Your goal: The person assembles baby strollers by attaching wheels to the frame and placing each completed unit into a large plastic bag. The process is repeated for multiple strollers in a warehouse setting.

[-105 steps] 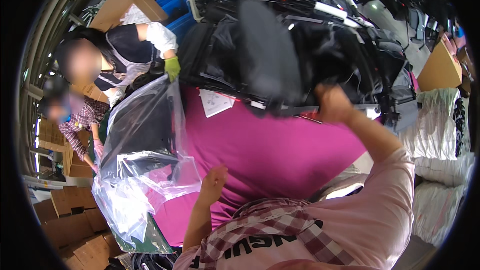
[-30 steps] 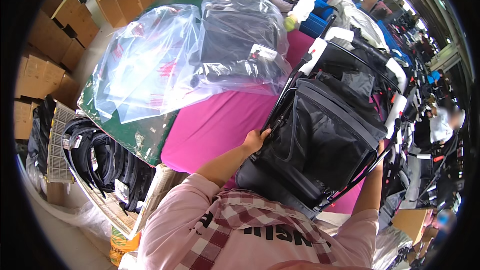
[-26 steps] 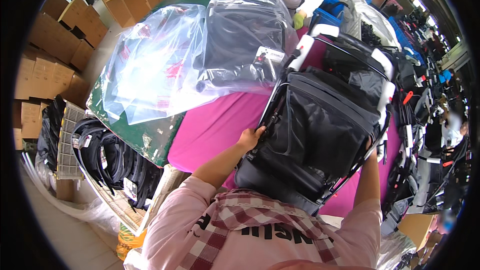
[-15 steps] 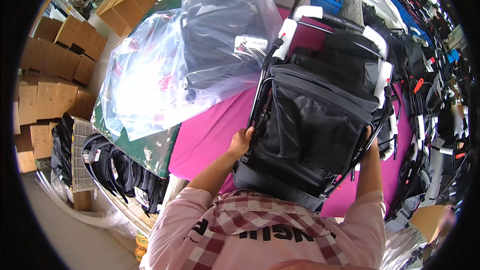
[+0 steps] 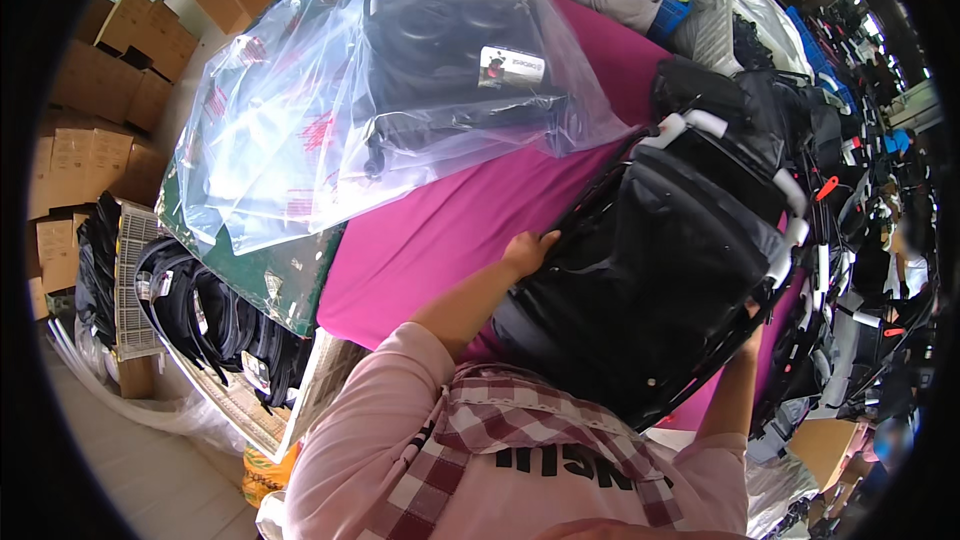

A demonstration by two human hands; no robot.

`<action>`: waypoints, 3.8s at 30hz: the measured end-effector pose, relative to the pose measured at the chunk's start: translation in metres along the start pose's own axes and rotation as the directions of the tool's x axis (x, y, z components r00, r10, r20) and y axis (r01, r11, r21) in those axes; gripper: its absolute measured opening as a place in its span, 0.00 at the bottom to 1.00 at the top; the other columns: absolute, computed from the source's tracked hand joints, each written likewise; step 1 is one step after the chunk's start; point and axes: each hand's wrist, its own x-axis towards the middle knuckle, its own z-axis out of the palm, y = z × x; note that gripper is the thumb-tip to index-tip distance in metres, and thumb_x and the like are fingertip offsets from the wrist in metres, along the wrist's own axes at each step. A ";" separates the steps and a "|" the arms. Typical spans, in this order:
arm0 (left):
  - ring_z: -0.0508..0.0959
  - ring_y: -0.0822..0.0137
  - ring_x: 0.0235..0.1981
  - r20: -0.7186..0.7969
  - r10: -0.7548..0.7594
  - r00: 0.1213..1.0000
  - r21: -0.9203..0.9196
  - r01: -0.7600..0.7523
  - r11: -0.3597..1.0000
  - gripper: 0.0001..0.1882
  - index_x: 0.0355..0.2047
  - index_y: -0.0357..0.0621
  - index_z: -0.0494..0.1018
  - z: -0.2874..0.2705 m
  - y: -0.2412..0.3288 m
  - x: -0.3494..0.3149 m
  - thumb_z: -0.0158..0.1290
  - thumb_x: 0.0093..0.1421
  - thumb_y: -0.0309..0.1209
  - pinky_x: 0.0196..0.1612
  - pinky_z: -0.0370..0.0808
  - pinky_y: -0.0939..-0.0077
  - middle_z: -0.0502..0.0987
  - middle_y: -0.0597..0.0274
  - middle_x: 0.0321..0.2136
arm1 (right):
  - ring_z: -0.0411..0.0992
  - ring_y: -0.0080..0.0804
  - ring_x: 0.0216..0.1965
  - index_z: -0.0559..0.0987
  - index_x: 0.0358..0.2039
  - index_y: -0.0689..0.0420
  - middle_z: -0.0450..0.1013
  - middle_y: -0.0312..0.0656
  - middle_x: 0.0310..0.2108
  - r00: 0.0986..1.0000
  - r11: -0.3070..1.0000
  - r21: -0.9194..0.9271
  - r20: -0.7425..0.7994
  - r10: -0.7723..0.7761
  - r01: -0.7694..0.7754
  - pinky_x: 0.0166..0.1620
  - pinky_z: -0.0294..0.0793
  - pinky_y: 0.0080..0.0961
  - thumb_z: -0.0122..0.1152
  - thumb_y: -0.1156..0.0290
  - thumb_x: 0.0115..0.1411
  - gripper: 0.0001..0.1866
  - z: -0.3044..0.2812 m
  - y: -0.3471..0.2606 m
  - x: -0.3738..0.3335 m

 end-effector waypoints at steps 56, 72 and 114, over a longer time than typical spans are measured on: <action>0.77 0.70 0.26 -0.136 -0.489 0.861 -0.663 0.288 0.691 0.26 0.46 0.46 0.71 -0.049 -0.169 -0.237 0.49 0.62 0.56 0.17 0.67 0.79 0.78 0.63 0.32 | 0.74 0.31 0.40 0.75 0.47 0.53 0.75 0.38 0.42 0.720 0.723 -0.134 -0.323 0.615 -0.678 0.37 0.74 0.29 0.57 0.41 0.58 0.29 0.221 0.217 -0.129; 0.74 0.50 0.50 -0.128 0.680 0.722 0.665 -0.446 0.599 0.28 0.46 0.39 0.72 -0.114 -0.077 -0.244 0.59 0.41 0.28 0.51 0.74 0.65 0.74 0.50 0.45 | 0.70 0.52 0.50 0.72 0.51 0.61 0.70 0.51 0.50 0.878 0.196 -0.863 0.422 -0.226 0.465 0.51 0.72 0.39 0.68 0.81 0.39 0.33 0.221 0.085 -0.111; 0.56 0.48 0.65 -0.519 -0.774 0.362 -0.446 0.657 0.607 0.38 0.61 0.42 0.56 -0.284 -0.638 -0.354 0.59 0.52 0.34 0.65 0.57 0.56 0.56 0.45 0.63 | 0.56 0.58 0.62 0.65 0.59 0.62 0.56 0.57 0.62 0.613 -0.075 -0.656 0.650 0.450 0.751 0.63 0.56 0.45 0.71 0.66 0.44 0.41 0.652 0.188 -0.139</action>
